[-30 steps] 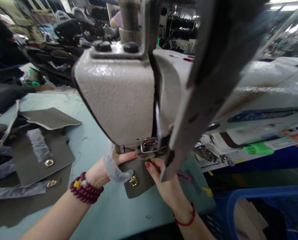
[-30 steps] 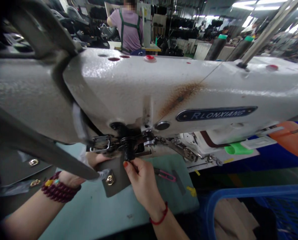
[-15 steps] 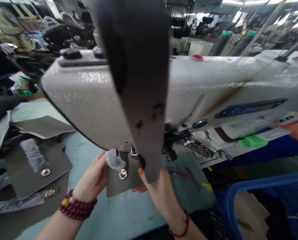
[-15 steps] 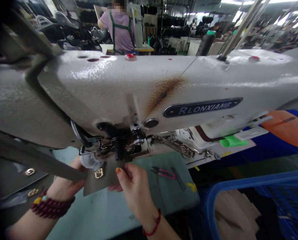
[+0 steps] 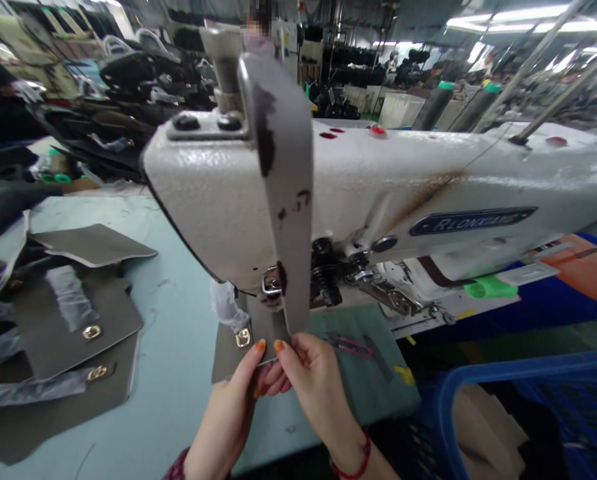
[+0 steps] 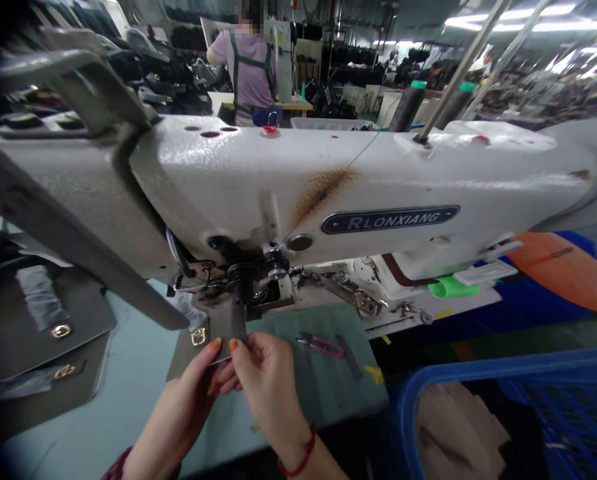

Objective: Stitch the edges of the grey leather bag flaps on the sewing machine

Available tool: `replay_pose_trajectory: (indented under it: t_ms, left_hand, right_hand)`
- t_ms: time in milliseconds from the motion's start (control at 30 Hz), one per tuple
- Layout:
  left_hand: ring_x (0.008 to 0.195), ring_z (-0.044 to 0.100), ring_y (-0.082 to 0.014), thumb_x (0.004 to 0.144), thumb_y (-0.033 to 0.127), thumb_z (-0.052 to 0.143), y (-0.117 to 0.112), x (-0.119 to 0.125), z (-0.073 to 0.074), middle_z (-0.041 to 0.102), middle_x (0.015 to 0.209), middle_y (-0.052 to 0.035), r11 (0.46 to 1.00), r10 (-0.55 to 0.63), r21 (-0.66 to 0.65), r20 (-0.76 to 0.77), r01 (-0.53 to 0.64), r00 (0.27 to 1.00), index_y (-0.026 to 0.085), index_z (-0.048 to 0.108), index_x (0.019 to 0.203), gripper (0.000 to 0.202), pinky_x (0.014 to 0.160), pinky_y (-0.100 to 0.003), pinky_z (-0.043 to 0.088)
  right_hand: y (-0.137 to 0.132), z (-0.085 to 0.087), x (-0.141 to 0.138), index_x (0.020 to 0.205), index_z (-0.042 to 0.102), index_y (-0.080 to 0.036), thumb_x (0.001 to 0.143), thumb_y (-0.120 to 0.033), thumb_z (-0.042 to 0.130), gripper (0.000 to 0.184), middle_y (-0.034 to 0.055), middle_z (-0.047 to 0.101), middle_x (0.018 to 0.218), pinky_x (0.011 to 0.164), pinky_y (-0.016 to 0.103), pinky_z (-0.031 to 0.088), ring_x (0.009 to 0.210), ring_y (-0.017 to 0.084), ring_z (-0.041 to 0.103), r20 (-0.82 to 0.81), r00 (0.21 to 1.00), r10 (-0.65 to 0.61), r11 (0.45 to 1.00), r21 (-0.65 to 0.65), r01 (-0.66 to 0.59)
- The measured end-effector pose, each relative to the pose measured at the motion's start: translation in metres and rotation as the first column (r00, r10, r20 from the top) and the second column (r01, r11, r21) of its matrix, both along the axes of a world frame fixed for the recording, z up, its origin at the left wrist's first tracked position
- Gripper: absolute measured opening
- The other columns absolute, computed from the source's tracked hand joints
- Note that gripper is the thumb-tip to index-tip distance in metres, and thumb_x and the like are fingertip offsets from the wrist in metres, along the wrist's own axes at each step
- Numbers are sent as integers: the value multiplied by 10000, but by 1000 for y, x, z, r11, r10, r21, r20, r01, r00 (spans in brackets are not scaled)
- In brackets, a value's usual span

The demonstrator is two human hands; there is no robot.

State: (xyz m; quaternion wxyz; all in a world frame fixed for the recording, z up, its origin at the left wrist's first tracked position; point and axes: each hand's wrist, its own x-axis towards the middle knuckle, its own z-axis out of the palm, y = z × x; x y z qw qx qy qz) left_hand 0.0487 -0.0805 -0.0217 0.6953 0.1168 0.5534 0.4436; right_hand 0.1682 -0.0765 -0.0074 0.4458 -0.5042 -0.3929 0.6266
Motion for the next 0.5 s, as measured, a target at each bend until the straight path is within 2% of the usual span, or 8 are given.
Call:
replay_pose_trajectory:
  t_ms: [100, 200, 267, 400, 500]
  left_hand:
    - [575, 537, -123, 566, 454, 896, -2, -6, 3, 613, 538, -26, 999, 5, -52, -65, -8, 998, 117, 687, 521, 399, 552, -202, 482]
    - [605, 559, -124, 487, 439, 929, -3, -4, 10, 633, 569, -33, 997, 20, -77, 0, -20, 1000, 93, 695, 552, 423, 590, -200, 505]
    - [580, 534, -116, 464, 431, 937, -2, -2, 14, 612, 556, -21, 998, 14, -68, 45, -11, 999, 91, 681, 546, 434, 565, -203, 496]
    - [538, 487, -104, 594, 454, 877, -1, 1, 13, 528, 507, 18, 1000, -2, -20, 106, 4, 994, 126, 623, 500, 426, 552, -214, 488]
    - [562, 506, -115, 637, 491, 847, -2, 0, 9, 577, 550, -17, 998, -48, -23, 132, 52, 990, 110, 657, 535, 437, 562, -223, 488]
  right_hand:
    - [0, -1, 5, 688, 577, -143, 847, -646, 577, 527, 47, 672, 544, 443, 161, 425, 421, 113, 617, -14, 999, 39, 999, -16, -39]
    - [1, -3, 9, 705, 611, -120, 872, -689, 502, 603, 58, 665, 529, 419, 153, 405, 389, 107, 599, -52, 996, 78, 993, -89, -83]
    - [3, -4, 11, 703, 618, -110, 872, -702, 493, 628, 61, 656, 512, 409, 150, 395, 381, 107, 595, -50, 994, 102, 988, -115, -107]
    - [3, -4, 11, 727, 615, -119, 880, -632, 559, 539, 48, 662, 522, 426, 152, 412, 412, 110, 613, -51, 993, 107, 993, -54, -110]
    - [2, -3, 10, 722, 605, -130, 892, -597, 567, 498, 36, 656, 514, 440, 160, 430, 413, 112, 613, -64, 993, 98, 995, -19, -100]
